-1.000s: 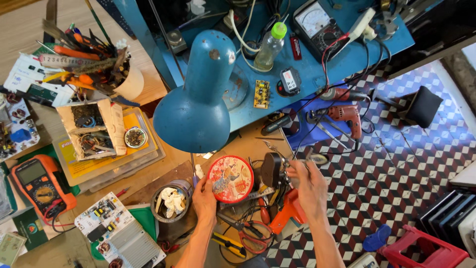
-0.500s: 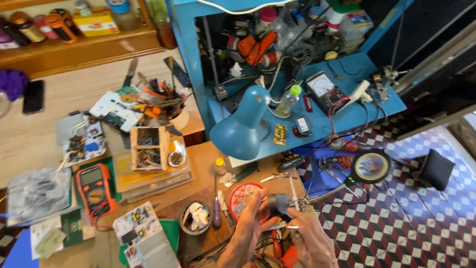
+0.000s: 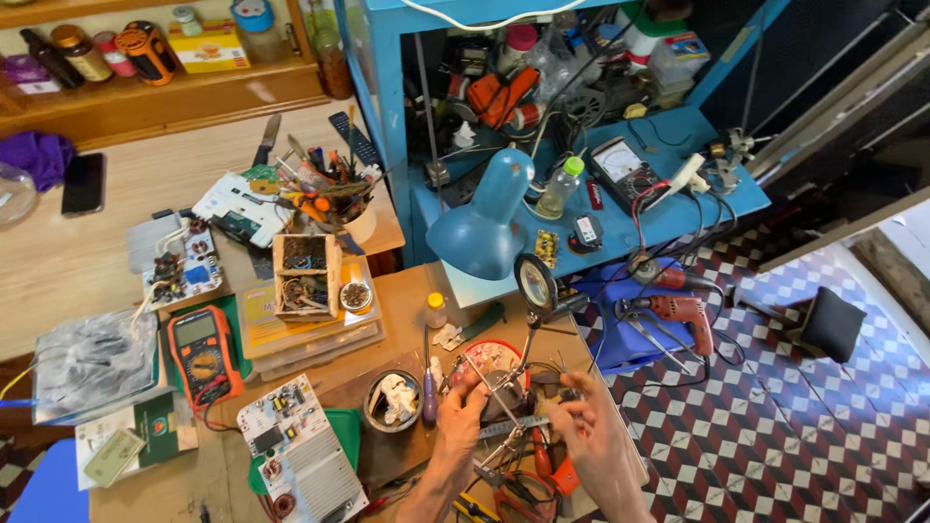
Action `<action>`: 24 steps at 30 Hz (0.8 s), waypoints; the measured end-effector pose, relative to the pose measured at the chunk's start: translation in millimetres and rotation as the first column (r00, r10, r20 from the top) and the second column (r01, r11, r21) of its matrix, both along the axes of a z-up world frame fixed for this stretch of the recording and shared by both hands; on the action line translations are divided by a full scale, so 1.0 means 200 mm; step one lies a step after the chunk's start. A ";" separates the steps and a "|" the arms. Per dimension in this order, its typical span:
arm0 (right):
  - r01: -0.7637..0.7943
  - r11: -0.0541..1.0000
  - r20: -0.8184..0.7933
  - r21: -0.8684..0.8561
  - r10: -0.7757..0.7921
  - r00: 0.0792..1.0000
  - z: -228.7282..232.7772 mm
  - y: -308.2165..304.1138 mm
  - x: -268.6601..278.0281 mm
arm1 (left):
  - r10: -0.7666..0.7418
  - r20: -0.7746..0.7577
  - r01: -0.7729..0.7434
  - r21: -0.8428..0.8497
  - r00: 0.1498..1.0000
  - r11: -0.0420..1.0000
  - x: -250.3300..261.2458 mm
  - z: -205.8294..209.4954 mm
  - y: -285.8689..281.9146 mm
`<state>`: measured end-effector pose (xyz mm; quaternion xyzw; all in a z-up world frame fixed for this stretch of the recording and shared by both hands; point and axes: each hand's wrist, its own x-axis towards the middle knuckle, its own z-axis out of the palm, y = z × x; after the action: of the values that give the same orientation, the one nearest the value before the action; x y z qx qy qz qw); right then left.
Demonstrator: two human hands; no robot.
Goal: The person handles a power supply unit, flips it over, and uses a multimeter to test components. They then use a power drill to remove screws from the unit's casing. The person continues to manipulate the unit and tools on a cluttered workbench.
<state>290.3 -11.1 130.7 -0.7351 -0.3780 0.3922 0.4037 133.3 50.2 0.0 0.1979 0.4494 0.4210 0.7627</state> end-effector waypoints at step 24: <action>-0.062 0.925 0.768 0.375 -0.272 0.580 -0.21 1.20 1.29 | -0.360 -0.005 0.357 -0.122 0.933 0.926 0.15 -0.73 -0.14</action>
<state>548.3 229.8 87.8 -0.7660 -0.5399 -0.0869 0.3381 164.1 22.7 -146.7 0.2364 0.4405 0.2442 0.8309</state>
